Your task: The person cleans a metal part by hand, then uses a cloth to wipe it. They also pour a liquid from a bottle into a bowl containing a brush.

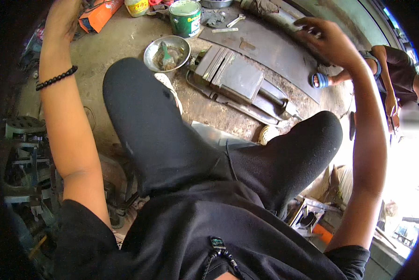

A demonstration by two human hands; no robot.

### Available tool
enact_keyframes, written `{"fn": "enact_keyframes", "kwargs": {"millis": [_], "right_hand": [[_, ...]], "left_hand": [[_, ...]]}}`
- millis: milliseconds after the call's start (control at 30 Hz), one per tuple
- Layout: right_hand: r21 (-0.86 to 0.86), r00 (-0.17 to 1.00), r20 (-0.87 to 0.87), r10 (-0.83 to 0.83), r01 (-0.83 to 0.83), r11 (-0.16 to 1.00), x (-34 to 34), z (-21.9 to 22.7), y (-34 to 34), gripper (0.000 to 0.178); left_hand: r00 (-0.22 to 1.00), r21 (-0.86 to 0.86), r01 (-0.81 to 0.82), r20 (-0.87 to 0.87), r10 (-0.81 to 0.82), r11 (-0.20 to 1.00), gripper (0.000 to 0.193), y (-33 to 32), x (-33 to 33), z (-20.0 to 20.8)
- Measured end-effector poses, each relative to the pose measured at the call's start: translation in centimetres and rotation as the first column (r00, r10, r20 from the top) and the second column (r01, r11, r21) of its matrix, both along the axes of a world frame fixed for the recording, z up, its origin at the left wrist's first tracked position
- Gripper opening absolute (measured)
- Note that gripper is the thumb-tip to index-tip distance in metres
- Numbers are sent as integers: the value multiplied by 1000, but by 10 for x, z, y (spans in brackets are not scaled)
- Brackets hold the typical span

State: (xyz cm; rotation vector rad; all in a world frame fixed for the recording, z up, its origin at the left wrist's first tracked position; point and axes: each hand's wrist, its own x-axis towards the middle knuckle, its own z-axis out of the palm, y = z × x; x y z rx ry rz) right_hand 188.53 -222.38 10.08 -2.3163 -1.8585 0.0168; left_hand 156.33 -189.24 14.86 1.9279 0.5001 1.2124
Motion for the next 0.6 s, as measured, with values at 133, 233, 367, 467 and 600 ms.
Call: {"fn": "enact_keyframes", "kwargs": {"millis": [133,233,367,467,600], "right_hand": [[-56,989,-85,119,-124,991,-15,-15,45,33],[-59,974,-179,138,-151,987,-2,-49,87,34],[-143,937,-348,16,-70,987,16,-117,145,35],[-198,893,-443,-77,-13,980,19,-172,183,35],[-266,763,-621,-181,12,964,9,-246,234,33]], "left_hand": [[997,42,-70,-25,71,997,36,-20,6,2],[994,17,-71,-80,72,997,39,-7,23,-21],[962,-100,-18,-272,-10,995,40,49,25,-79],[894,-229,-100,-448,-14,968,52,106,23,-139],[709,-331,-248,-702,-62,910,53,175,29,-229]]}}
